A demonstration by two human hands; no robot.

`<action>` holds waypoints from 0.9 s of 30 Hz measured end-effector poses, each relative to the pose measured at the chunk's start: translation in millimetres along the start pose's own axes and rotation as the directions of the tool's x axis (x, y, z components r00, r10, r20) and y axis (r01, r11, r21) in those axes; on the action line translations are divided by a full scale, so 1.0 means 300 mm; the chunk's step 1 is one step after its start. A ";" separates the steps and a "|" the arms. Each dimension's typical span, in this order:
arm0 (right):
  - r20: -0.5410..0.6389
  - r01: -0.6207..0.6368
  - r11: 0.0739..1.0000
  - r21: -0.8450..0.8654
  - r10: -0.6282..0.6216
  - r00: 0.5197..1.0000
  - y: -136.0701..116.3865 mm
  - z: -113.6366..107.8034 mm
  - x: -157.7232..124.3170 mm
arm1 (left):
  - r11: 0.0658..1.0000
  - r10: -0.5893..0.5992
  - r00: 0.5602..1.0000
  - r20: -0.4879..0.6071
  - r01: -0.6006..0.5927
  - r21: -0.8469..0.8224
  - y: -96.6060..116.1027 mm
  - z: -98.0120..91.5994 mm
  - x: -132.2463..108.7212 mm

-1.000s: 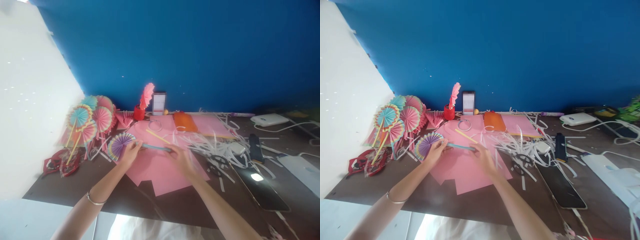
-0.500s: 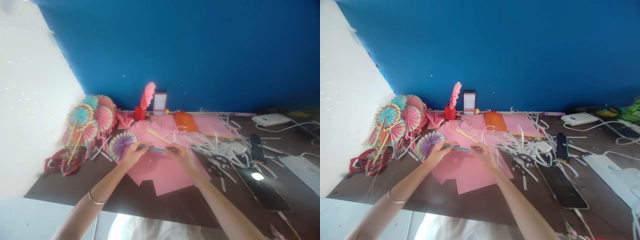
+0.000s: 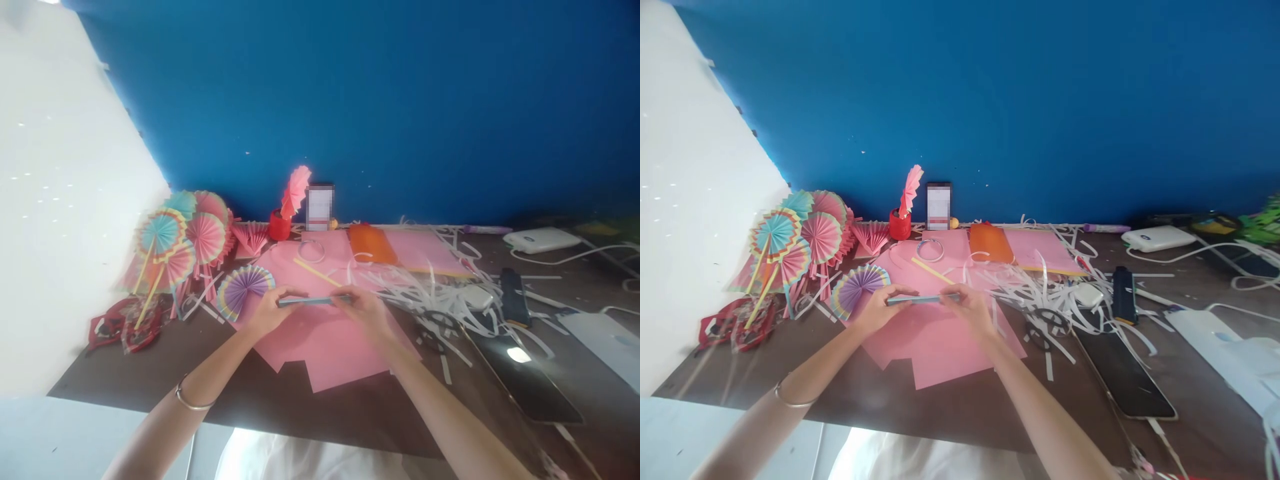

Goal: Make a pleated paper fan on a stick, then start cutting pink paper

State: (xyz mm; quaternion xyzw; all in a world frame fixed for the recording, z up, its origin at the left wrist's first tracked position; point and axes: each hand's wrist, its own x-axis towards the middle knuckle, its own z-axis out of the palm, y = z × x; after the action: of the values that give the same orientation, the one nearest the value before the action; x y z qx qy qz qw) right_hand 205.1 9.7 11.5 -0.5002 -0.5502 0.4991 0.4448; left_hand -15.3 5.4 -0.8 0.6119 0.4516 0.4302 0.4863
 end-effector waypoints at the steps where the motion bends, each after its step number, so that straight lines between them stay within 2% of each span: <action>1: 0.006 -0.003 1.000 0.021 0.003 1.000 0.000 0.000 0.000 | 0.999 -0.025 1.000 0.000 0.025 -0.030 -0.001 0.002 0.000; 7: 0.059 -0.077 0.981 0.180 0.068 0.996 -0.010 -0.004 -0.007 | 0.927 -0.168 0.985 0.047 0.174 -0.333 -0.006 0.008 -0.002; 12: 0.088 -0.085 0.976 0.201 0.069 0.994 -0.016 -0.007 -0.013 | 0.781 -0.292 0.950 0.107 0.302 -0.547 0.001 0.007 -0.003; 14: 0.088 -0.037 0.985 0.171 0.022 0.996 -0.012 -0.009 -0.013 | 0.735 -0.307 0.945 0.117 0.313 -0.601 0.000 0.010 -0.001; 16: -0.017 0.091 0.996 0.019 -0.090 0.996 -0.005 -0.012 -0.016 | 0.737 -0.310 0.947 0.086 0.297 -0.607 -0.005 0.014 0.001; 17: -0.091 0.183 0.977 -0.113 -0.194 0.977 -0.001 -0.013 -0.018 | 0.750 -0.306 0.950 0.064 0.282 -0.598 -0.009 0.016 0.001; 18: -0.135 0.281 0.922 -0.265 -0.324 0.936 0.003 -0.013 -0.020 | 0.763 -0.301 0.953 0.042 0.267 -0.589 -0.013 0.018 0.001; 19: -0.122 0.375 0.829 -0.416 -0.459 0.880 0.007 -0.012 -0.023 | 0.773 -0.298 0.954 0.026 0.257 -0.581 -0.018 0.021 0.001; 21: 0.058 0.531 0.569 -0.628 -0.646 0.761 0.013 -0.006 -0.030 | 0.786 -0.289 0.957 0.013 0.245 -0.568 -0.025 0.027 0.001; 23: 0.274 0.639 0.339 -0.690 -0.695 0.665 0.015 0.003 -0.036 | 0.803 -0.272 0.962 0.025 0.241 -0.545 -0.025 0.033 -0.001; 24: 0.341 0.669 0.270 -0.692 -0.695 0.633 0.015 0.006 -0.038 | 0.819 -0.261 0.965 0.035 0.240 -0.521 -0.021 0.036 -0.003; 25: 0.386 0.688 0.230 -0.689 -0.687 0.616 0.014 0.009 -0.039 | 0.844 -0.246 0.969 0.032 0.230 -0.485 -0.016 0.039 -0.005; 27: 0.431 0.693 0.209 -0.690 -0.651 0.625 0.009 0.009 -0.041 | 0.925 -0.188 0.982 -0.025 0.168 -0.340 -0.002 0.041 -0.010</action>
State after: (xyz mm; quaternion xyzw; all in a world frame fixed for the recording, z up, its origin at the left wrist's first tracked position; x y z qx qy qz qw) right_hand 204.1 -2.8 8.7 -0.3425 -0.8822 -0.0441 0.3202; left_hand -4.1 0.1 -3.5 0.4639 0.4389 0.4722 0.6076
